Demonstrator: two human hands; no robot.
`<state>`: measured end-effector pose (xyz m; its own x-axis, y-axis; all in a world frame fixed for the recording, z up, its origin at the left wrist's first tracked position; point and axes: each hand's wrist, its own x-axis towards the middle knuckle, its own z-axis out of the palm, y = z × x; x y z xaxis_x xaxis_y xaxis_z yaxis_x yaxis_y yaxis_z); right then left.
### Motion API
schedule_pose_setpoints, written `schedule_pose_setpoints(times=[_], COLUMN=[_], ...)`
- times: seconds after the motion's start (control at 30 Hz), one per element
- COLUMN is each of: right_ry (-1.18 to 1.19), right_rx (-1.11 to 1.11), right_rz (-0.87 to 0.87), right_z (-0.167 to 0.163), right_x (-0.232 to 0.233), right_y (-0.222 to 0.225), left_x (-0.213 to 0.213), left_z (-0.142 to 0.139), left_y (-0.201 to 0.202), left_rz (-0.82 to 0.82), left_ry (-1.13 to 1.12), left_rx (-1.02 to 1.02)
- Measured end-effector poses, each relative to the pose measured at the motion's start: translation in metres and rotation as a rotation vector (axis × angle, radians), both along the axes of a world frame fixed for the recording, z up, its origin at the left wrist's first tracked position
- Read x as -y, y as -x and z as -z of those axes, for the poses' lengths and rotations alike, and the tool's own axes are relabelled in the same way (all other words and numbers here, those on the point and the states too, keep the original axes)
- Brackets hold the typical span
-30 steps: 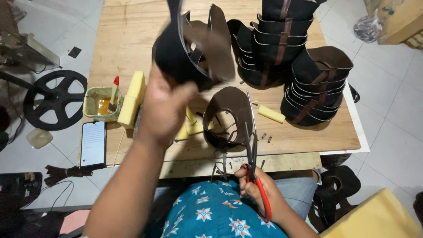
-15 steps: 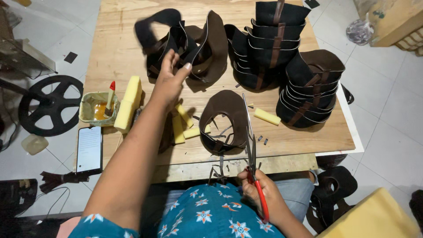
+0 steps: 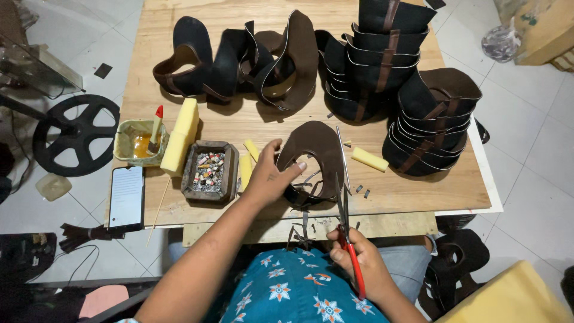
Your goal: The person sits at a workbench holding a shoe upper in one hand and uses red-handled scissors to trim excess leather from the edge of the upper. They place the trimmed upper on the table with a stack of finished uppers, pick up another upper, and continue trimming edges one at a time.
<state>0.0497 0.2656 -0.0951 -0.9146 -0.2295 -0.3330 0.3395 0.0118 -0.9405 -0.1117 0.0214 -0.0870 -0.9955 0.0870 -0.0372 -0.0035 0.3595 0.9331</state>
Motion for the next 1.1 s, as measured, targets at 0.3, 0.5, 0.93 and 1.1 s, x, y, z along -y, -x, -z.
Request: schedule_pose_setpoints(times=[0.3,0.5,0.93,1.1], right_ry=[0.014,-0.262,-0.087,0.102], right_rx=[-0.016,-0.116,-0.184,-0.249], right_rz=[0.132,0.171,0.163,0.434], right_z=[0.012,-0.005,-0.065,-0.083], right_x=[-0.003,-0.001,0.010,0.018], right_y=[-0.002,0.004,0.027,0.026], left_x=[-0.002,0.004,-0.011,-0.017], left_z=[-0.012,-0.039,-0.122,-0.127], left_y=[-0.031,-0.057,-0.103,-0.115], left_rz=[-0.071,0.388,0.432,-0.044], left_ry=[0.340,0.522,0.488,0.124], left_rx=[-0.485,-0.661,-0.869,-0.877])
